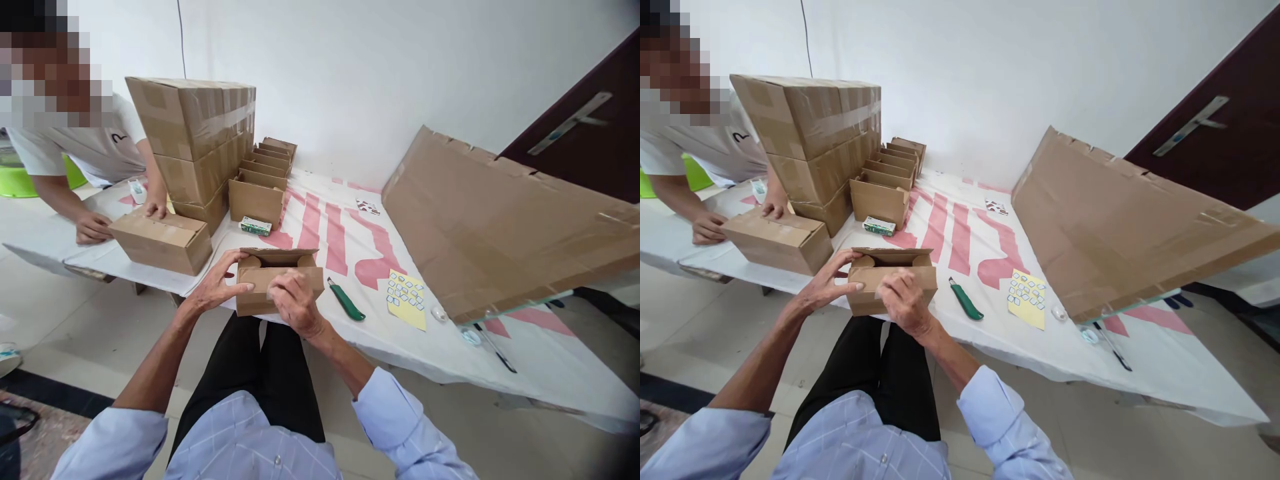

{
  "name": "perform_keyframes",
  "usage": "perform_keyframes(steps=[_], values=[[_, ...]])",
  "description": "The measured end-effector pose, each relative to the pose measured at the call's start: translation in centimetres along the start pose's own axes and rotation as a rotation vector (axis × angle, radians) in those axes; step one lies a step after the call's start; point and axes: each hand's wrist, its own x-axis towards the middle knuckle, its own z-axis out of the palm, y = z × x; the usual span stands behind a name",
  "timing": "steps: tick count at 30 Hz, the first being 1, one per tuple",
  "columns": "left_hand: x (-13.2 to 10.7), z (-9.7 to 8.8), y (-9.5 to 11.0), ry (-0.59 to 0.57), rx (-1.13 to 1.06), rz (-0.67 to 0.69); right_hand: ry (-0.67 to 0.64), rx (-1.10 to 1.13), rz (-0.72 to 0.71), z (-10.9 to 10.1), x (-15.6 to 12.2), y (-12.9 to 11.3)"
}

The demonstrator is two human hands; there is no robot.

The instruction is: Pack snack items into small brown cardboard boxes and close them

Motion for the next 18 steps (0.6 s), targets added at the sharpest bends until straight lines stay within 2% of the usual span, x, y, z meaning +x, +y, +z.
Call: perform_keyframes(steps=[2,4,8,10,12,14,18], values=[[0.0,-0.1,0.2,-0.001,0.002,0.004,-0.019,0.046,-0.009,-0.2,-1.8,-1.1],[-0.1,-0.2,0.4,-0.010,0.004,0.023,0.001,0.131,0.054,-1.2,-3.0,-1.7],[-0.3,-0.1,0.5,-0.045,-0.008,0.099,0.181,0.237,0.391,-5.5,-3.0,-0.1],[-0.4,0.1,0.4,-0.042,-0.015,0.115,0.205,0.231,0.548,-7.7,-2.2,1.7],[-0.5,0.2,0.4,-0.030,-0.019,0.113,0.150,0.228,0.629,-9.2,-1.2,3.5],[-0.3,0.2,0.4,-0.028,-0.020,0.107,0.064,0.255,0.664,-9.8,-0.1,4.9],[0.1,0.1,0.5,-0.034,-0.007,0.092,-0.106,0.398,0.710,-8.8,1.6,6.4]])
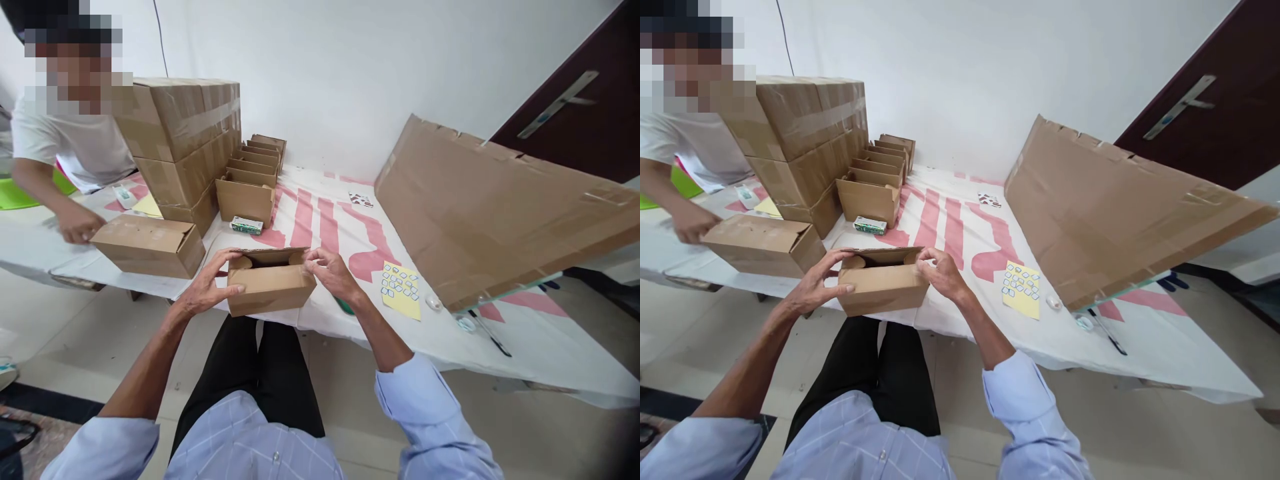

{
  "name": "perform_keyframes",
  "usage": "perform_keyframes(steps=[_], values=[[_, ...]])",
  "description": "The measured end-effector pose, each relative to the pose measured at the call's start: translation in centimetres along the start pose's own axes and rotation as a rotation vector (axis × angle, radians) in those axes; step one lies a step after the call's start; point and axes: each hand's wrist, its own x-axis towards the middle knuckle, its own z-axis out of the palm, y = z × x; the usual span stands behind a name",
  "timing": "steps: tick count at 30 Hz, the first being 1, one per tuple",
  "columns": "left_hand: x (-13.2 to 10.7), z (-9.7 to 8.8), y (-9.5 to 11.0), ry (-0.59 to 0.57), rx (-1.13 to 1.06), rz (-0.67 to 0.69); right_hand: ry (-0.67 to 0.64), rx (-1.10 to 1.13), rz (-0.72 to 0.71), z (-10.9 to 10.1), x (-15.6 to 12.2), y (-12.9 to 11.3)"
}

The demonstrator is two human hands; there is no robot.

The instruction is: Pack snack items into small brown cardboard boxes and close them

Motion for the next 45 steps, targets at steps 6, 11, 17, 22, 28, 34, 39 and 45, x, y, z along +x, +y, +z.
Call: perform_keyframes(steps=[6,11,17,22,28,34,39,45], values=[[0.3,-0.1,0.0,-0.005,-0.002,-0.019,0.086,0.060,-0.091,2.0,0.9,1.0],[0.1,0.1,0.1,-0.003,0.067,0.035,0.328,-0.256,-0.477,3.4,-1.0,2.4],[-0.5,0.2,0.1,0.004,0.341,0.236,0.488,-0.511,-0.832,4.0,-2.9,3.3],[-0.5,0.3,-0.2,0.012,0.440,0.298,0.506,-0.549,-0.867,4.1,-2.9,3.1],[-0.7,0.5,-0.1,0.002,0.450,0.289,0.504,-0.583,-0.879,3.7,-3.6,2.3],[-0.8,0.7,0.0,0.007,0.493,0.301,0.434,-0.525,-0.939,5.9,-5.3,1.3],[-1.5,0.8,0.2,0.008,0.520,0.396,0.258,-0.421,-0.923,9.0,-8.5,0.7],[-3.1,0.9,0.5,0.030,0.585,0.506,0.342,-0.078,-0.603,6.4,-7.6,-1.3]])
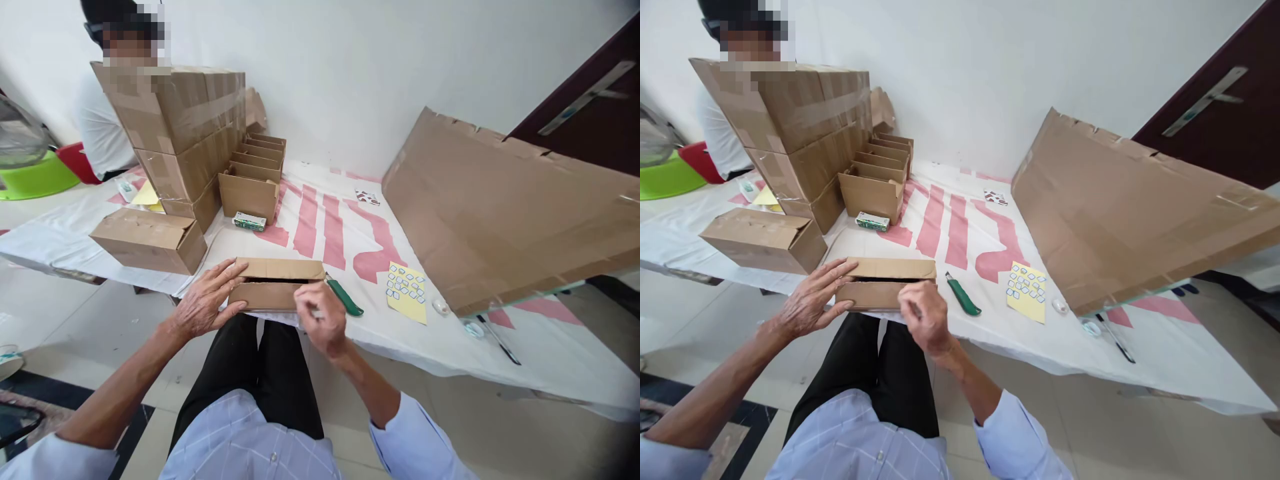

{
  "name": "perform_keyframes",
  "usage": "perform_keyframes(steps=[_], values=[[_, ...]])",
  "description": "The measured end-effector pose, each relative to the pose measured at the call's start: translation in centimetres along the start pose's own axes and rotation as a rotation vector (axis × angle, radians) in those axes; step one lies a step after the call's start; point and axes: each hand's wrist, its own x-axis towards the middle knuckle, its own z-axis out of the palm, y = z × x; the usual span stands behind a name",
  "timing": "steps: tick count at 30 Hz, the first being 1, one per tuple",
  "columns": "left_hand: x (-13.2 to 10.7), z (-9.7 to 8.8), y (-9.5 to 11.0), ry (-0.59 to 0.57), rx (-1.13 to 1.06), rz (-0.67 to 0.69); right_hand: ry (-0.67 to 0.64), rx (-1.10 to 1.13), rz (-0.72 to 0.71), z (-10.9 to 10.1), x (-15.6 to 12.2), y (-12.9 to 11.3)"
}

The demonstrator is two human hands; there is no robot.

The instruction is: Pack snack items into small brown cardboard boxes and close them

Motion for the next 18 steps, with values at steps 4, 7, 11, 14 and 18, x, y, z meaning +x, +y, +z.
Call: perform_keyframes(steps=[4,7,11,14,18], values=[[-0.2,0.0,0.0,0.006,0.007,-0.006,0.159,0.250,0.453,-1.3,2.9,1.1],[0.0,0.1,-0.7,0.018,-0.020,-0.054,0.246,0.415,0.693,-1.9,3.5,1.5],[0.4,0.2,-2.4,0.030,-0.064,-0.153,0.348,0.441,0.794,-4.0,2.1,3.5],[0.4,0.5,-3.9,-0.006,-0.108,-0.226,0.418,0.235,0.810,-8.3,-0.3,7.0],[-0.5,0.9,-5.0,-0.042,-0.155,-0.279,0.511,-0.128,0.884,-17.1,-4.1,11.8]])
